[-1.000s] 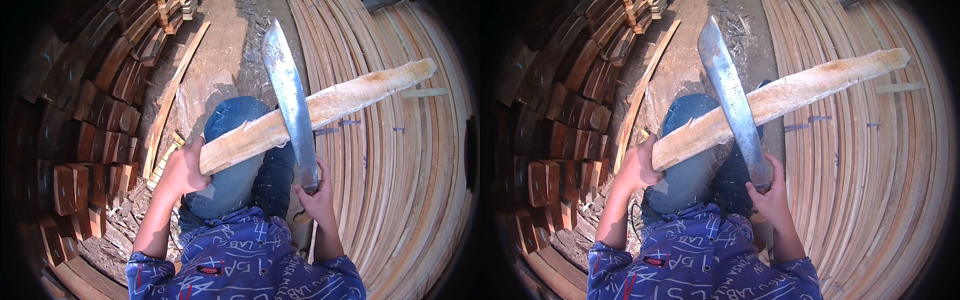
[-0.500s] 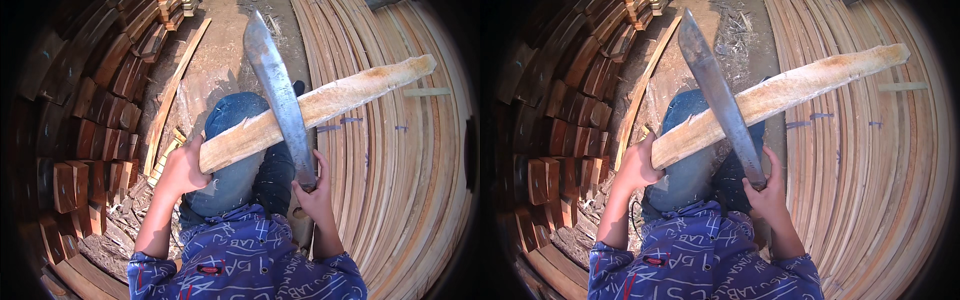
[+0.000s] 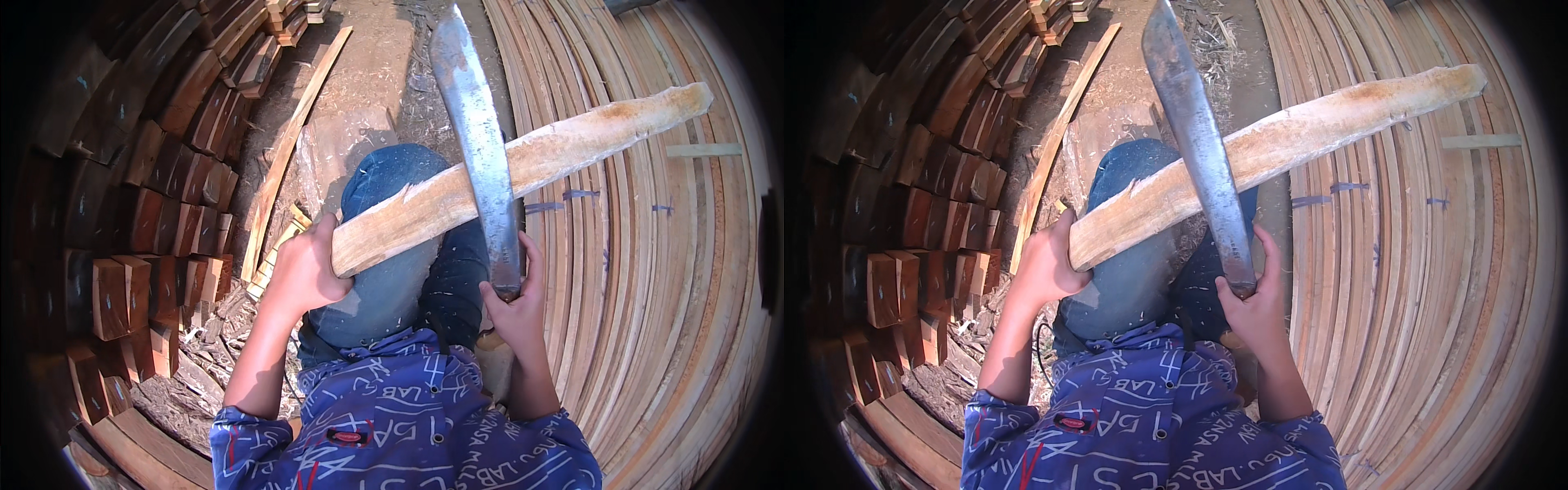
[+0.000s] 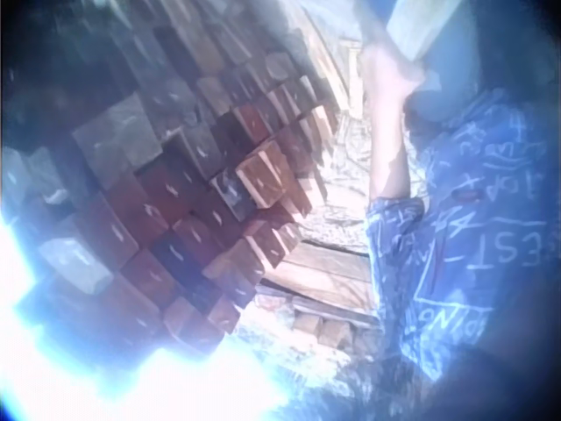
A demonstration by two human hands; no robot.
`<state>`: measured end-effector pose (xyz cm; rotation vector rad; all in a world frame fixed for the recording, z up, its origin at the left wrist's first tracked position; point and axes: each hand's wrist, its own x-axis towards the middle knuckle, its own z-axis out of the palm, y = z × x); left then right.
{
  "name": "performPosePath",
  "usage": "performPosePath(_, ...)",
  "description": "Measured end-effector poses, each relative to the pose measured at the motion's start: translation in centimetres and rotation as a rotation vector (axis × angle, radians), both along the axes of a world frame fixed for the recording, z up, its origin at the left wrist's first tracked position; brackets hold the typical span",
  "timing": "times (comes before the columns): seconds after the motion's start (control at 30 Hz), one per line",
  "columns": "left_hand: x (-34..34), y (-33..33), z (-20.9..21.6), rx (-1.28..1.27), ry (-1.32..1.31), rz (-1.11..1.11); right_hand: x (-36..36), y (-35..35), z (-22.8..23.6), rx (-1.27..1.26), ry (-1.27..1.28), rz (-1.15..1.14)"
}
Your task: The person sits on the ground and uses a machete to shave thin strips off a long wooden plank. They hold the plank with their left hand and repeatedly strike it with the machete in their right hand, creating wood shavings.
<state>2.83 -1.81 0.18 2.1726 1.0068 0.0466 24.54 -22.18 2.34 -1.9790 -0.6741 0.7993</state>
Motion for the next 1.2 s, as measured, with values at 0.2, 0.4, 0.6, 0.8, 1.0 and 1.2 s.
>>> performPosePath(0.2,0.5,-0.1,0.1,-0.044,0.019,0.007,-0.1,-0.3,-1.0,-0.054,0.188,-0.127)
performPosePath(0.4,0.4,-0.5,-0.3,0.031,-0.019,0.018,-2.4,-0.8,-2.4,0.054,0.026,0.057)
performPosePath(0.6,0.7,-0.7,0.0,-0.096,0.024,0.049,-1.0,-0.9,-1.6,-0.067,0.106,-0.067)
performPosePath(0.8,1.2,-0.7,0.1,-0.143,0.031,0.054,-2.1,-0.7,-0.8,-0.198,0.077,0.288)
performPosePath(1.0,0.6,-1.1,-0.5,-0.092,-0.018,0.084,-1.6,-1.1,-1.1,-0.011,0.044,0.139)
performPosePath(1.2,0.2,-2.2,-1.3,0.117,-0.024,0.165,-0.4,-0.5,0.4,0.069,0.252,-0.281)
